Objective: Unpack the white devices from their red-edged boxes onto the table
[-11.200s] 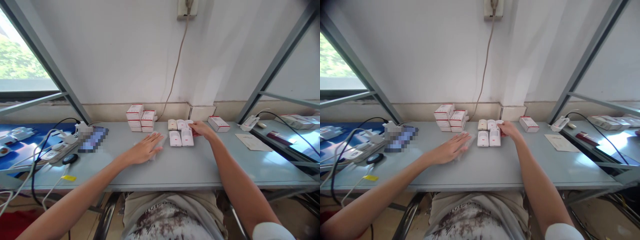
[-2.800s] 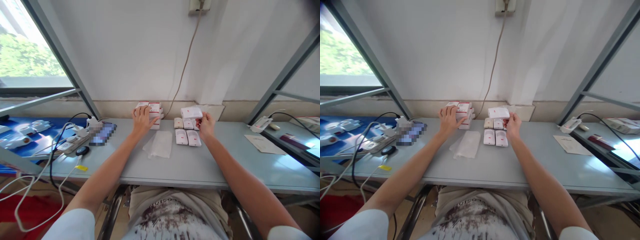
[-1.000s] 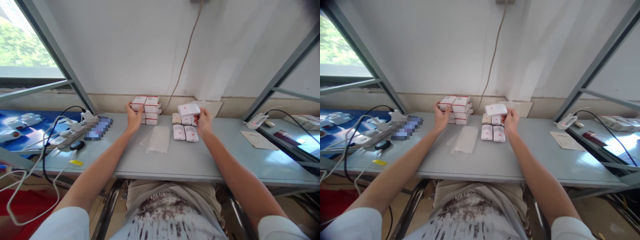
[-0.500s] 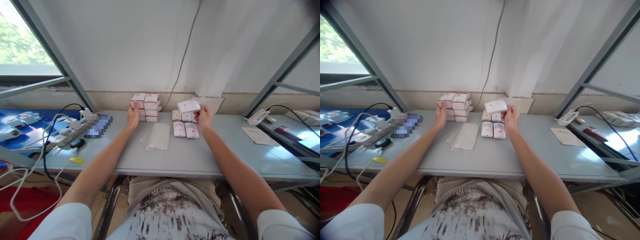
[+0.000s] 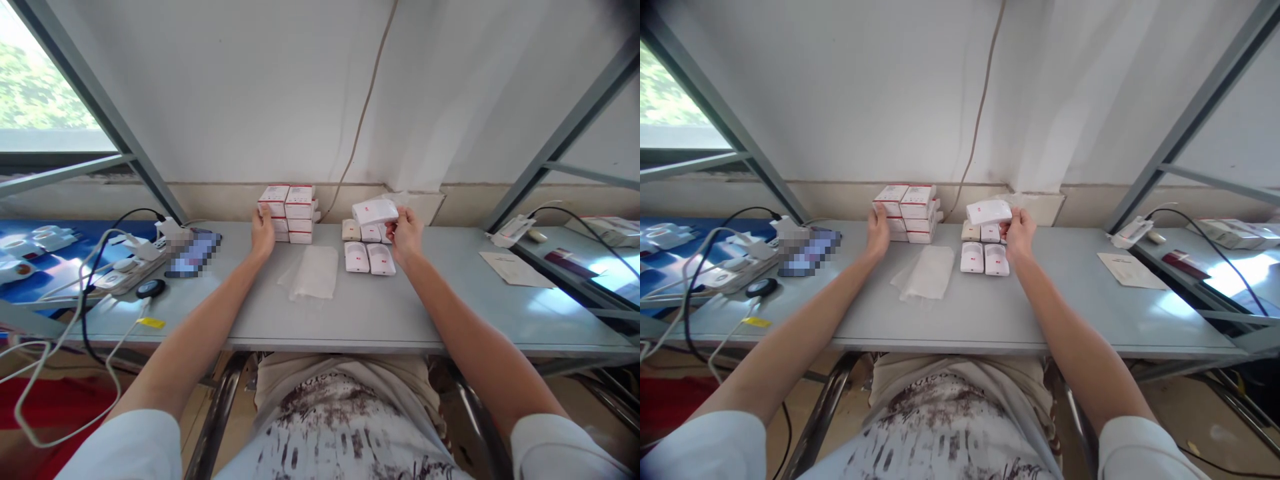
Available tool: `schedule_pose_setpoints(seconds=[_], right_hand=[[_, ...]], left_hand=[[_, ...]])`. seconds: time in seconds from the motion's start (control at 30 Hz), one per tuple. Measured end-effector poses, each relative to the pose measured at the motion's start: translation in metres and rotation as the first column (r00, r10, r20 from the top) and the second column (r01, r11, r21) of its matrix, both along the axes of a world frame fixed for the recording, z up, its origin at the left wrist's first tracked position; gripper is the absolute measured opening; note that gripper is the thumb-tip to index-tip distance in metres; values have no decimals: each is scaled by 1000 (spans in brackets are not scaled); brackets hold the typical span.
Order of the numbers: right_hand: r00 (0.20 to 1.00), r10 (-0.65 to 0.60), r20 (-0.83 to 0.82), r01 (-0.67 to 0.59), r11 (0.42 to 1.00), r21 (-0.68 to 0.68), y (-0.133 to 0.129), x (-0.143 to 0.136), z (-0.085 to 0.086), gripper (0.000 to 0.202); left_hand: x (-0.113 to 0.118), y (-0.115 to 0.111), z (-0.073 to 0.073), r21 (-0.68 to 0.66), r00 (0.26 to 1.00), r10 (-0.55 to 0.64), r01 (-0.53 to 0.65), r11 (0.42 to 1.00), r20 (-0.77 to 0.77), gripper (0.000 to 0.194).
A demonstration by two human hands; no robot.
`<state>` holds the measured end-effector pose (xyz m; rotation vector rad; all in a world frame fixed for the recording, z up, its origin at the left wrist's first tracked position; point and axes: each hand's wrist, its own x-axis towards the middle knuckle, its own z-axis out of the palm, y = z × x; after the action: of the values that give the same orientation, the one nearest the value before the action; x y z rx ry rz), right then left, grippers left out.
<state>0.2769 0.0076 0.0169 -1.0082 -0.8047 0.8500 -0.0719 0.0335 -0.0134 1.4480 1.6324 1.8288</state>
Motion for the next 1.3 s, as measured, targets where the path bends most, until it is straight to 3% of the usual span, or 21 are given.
schedule_pose_setpoints(seconds=[0.27,1.0,1.3], right_hand=[[1000,11,3,-11,1000,19,0,0,-3,39],[1000,12,0,-12,1000,10,0,-1,-3,38],[1000,10,1,-10,1000,9,0,-2,-2,40]], left_hand=[[-3,6,-8,130,999,-49,47,990,11,69],[-6,7,-5,142,998,50,-43,989,-41,55],[2,3,-7,142,1000,-14,10,990,25,71]])
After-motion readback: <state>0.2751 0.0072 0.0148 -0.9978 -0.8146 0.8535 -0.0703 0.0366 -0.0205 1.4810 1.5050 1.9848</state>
